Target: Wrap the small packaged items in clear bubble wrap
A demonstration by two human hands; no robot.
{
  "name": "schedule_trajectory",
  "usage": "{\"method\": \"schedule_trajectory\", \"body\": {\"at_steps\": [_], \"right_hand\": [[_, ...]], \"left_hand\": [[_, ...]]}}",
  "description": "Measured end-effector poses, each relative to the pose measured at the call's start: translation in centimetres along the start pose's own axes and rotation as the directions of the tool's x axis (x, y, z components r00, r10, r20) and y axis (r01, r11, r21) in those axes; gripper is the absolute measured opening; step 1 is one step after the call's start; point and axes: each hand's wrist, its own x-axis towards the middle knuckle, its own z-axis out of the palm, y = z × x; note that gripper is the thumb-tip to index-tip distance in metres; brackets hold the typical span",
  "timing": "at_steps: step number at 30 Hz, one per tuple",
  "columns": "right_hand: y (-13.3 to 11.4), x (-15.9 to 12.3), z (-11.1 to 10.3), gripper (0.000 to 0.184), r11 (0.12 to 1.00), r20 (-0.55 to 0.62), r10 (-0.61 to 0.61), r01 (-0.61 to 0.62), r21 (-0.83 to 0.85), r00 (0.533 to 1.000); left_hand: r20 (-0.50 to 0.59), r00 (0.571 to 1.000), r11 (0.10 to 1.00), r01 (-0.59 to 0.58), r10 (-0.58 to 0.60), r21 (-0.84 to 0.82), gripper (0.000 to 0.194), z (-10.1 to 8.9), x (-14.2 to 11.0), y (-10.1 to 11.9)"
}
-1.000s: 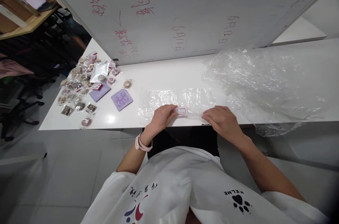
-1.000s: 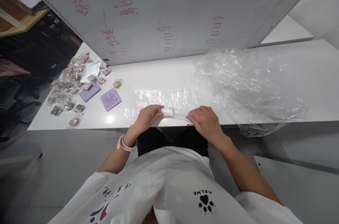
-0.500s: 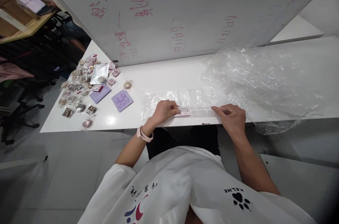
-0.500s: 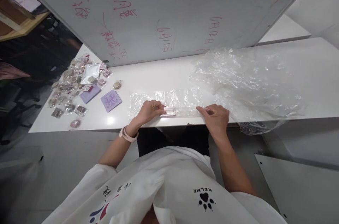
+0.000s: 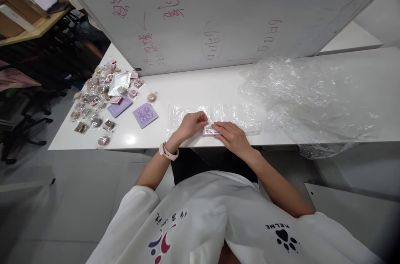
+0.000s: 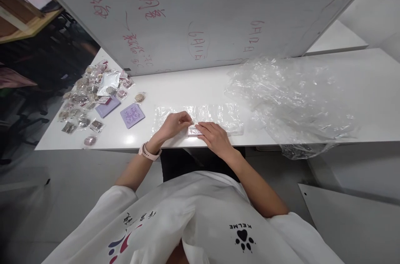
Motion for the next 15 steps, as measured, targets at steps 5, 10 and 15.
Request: {"method": "schedule_trajectory", "body": {"at_steps": [5, 10, 15], "right_hand": [[0.2, -0.2, -0.2, 0.033, 1.0, -0.005, -0.016, 0.016, 0.021, 1.0], [0.5, -0.1, 0.3, 0.031, 0.995, -0.056, -0.075, 0.079, 0.061, 0.996], [0.7, -0.1, 0.4, 0.03, 0.993, -0.061, -0.103, 0.106, 0.057, 0.993]], "left_hand": [[0.023, 0.999, 0.971, 0.023, -0.029, 0.236, 0.022, -4.1, -3.5, -1.7], [0.133, 0.968, 0.962, 0.181, -0.211, 0.205, 0.036, -6.6, -5.4, -3.8], [-0.491, 0.854, 0.851, 0.12, 0.174, 0.51, 0.012, -3.3, -5.1, -1.9]]}}
